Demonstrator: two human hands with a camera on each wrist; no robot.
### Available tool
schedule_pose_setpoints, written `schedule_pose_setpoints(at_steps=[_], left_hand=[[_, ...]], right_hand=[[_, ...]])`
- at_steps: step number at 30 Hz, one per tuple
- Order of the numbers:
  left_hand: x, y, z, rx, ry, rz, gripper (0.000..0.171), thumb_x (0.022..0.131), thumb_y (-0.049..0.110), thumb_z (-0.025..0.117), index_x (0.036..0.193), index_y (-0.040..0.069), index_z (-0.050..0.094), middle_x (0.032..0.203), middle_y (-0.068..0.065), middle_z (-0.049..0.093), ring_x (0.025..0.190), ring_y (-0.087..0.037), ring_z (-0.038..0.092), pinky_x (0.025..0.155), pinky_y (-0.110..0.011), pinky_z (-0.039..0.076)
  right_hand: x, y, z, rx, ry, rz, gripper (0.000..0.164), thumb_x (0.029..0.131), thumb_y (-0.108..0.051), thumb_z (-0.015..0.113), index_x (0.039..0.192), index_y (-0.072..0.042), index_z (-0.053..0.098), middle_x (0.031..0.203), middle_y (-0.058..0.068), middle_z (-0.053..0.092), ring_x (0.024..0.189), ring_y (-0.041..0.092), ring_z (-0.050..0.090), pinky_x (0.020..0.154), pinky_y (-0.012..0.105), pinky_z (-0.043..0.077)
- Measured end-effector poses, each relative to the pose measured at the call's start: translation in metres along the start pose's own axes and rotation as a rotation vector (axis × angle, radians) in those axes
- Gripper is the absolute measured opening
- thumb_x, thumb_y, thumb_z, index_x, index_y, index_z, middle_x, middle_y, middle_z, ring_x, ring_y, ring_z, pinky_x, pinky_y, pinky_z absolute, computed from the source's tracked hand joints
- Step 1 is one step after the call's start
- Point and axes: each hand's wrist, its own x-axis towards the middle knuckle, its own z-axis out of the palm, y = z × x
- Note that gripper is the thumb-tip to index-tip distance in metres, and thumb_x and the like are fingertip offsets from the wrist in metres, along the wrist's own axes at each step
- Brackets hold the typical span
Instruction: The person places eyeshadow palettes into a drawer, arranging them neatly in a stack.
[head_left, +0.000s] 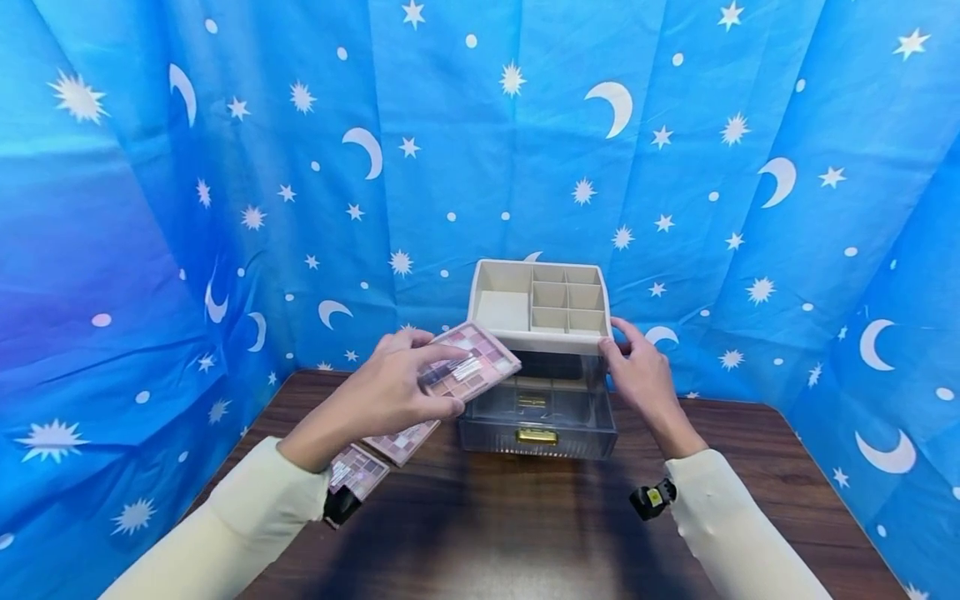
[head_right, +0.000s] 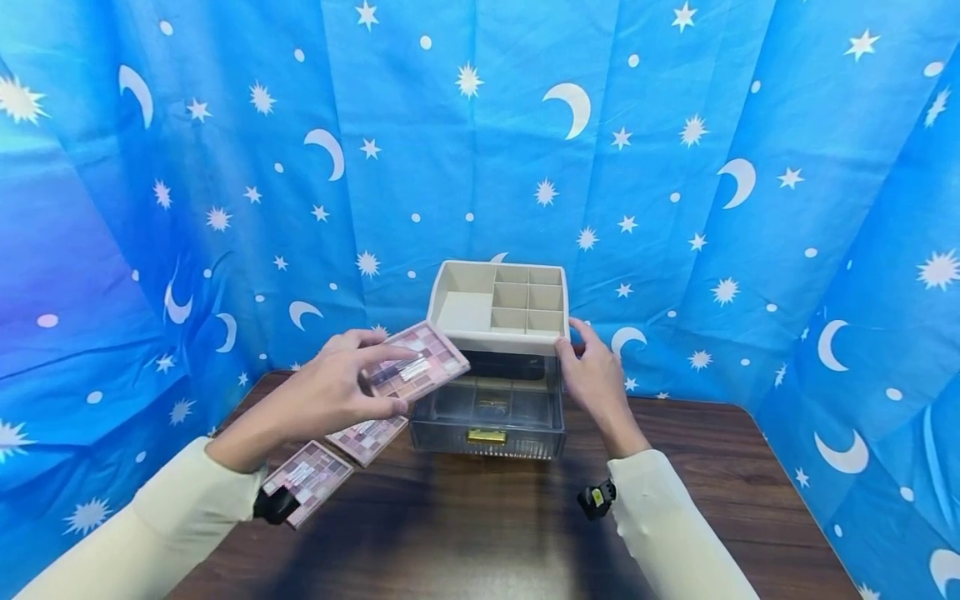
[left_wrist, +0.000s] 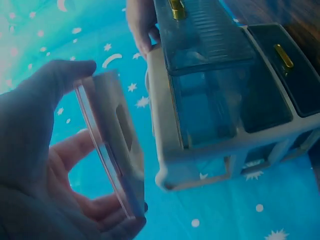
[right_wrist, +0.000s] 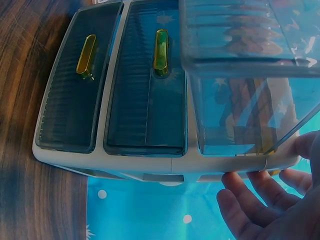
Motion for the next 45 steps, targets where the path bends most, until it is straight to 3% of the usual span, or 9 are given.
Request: schedule_pose_setpoints(at_steps=[7,11,16,22,30,35,38,41,45], left_hand=[[0.026,0.014,0.011,0.021,-0.138,0.174,0.06,0.074,0.047,0.078,0.132,0.034,0.068,0.146,-0.017,0.052,0.128,-0.036,0.048,0.102,-0.058,0.045],[0.043,0.019,0.019,0.028,-0.226,0.268,0.061,0.074,0.046,0.077,0.133,0.034,0.068,0.147,-0.015,0.051,0.134,-0.034,0.044,0.109,-0.056,0.042],[0.059,0.024,0.026,0.035,-0.299,0.26,0.059,0.077,0.047,0.076,0.134,0.035,0.066,0.149,-0.011,0.049,0.137,-0.031,0.043,0.11,-0.051,0.043],[0.066,0.024,0.033,0.029,-0.367,0.242,0.058,0.079,0.047,0.076,0.135,0.035,0.065,0.152,-0.008,0.047,0.136,-0.029,0.043,0.111,-0.048,0.043],[0.07,0.017,0.039,-0.054,-0.393,0.338,0.057,0.089,0.043,0.073,0.142,0.026,0.061,0.159,-0.007,0.042,0.145,-0.028,0.038,0.118,-0.05,0.037],[0.065,0.009,0.041,-0.077,-0.282,0.421,0.051,0.095,0.042,0.07,0.138,0.017,0.063,0.155,-0.009,0.049,0.145,-0.03,0.04,0.119,-0.052,0.036],[0.055,0.0,0.039,-0.102,-0.18,0.381,0.047,0.095,0.04,0.07,0.136,0.018,0.063,0.153,-0.009,0.05,0.144,-0.033,0.043,0.117,-0.056,0.037],[0.042,-0.014,0.037,-0.117,-0.112,0.264,0.051,0.095,0.042,0.07,0.139,0.019,0.061,0.153,-0.008,0.049,0.145,-0.035,0.042,0.115,-0.06,0.039],[0.02,-0.04,0.038,-0.107,-0.09,0.092,0.064,0.095,0.047,0.069,0.148,0.017,0.052,0.157,-0.013,0.043,0.146,-0.04,0.039,0.112,-0.065,0.039]], right_hand=[[0.002,-0.003,0.0,0.008,-0.009,0.014,0.056,0.106,-0.045,0.044,0.157,-0.021,0.04,0.134,0.023,0.065,0.107,0.036,0.07,0.092,0.054,0.057],[0.001,-0.003,0.0,0.002,-0.004,0.027,0.056,0.107,-0.045,0.044,0.157,-0.021,0.039,0.136,0.023,0.063,0.109,0.037,0.069,0.092,0.054,0.057],[0.001,-0.002,0.001,0.002,-0.004,0.026,0.056,0.107,-0.045,0.044,0.157,-0.02,0.039,0.134,0.024,0.064,0.107,0.038,0.07,0.09,0.053,0.058],[0.0,-0.001,0.004,0.0,-0.007,0.034,0.056,0.107,-0.045,0.044,0.157,-0.021,0.039,0.134,0.024,0.064,0.106,0.037,0.07,0.09,0.052,0.059],[-0.003,-0.001,0.004,0.023,-0.025,0.043,0.058,0.107,-0.046,0.043,0.159,-0.022,0.035,0.142,0.024,0.058,0.112,0.039,0.068,0.095,0.056,0.056],[-0.003,0.0,0.005,0.02,-0.024,0.042,0.057,0.107,-0.046,0.044,0.159,-0.022,0.036,0.142,0.024,0.058,0.113,0.04,0.068,0.094,0.057,0.056],[-0.003,0.001,0.005,0.021,-0.023,0.047,0.057,0.107,-0.046,0.043,0.159,-0.022,0.036,0.143,0.024,0.058,0.114,0.04,0.068,0.094,0.057,0.056],[-0.003,0.001,0.005,0.023,-0.022,0.046,0.058,0.107,-0.047,0.043,0.159,-0.023,0.035,0.144,0.024,0.057,0.115,0.04,0.068,0.093,0.057,0.057],[-0.002,0.001,0.003,0.026,-0.018,0.042,0.058,0.107,-0.048,0.043,0.159,-0.023,0.035,0.144,0.024,0.057,0.114,0.041,0.068,0.092,0.056,0.057]])
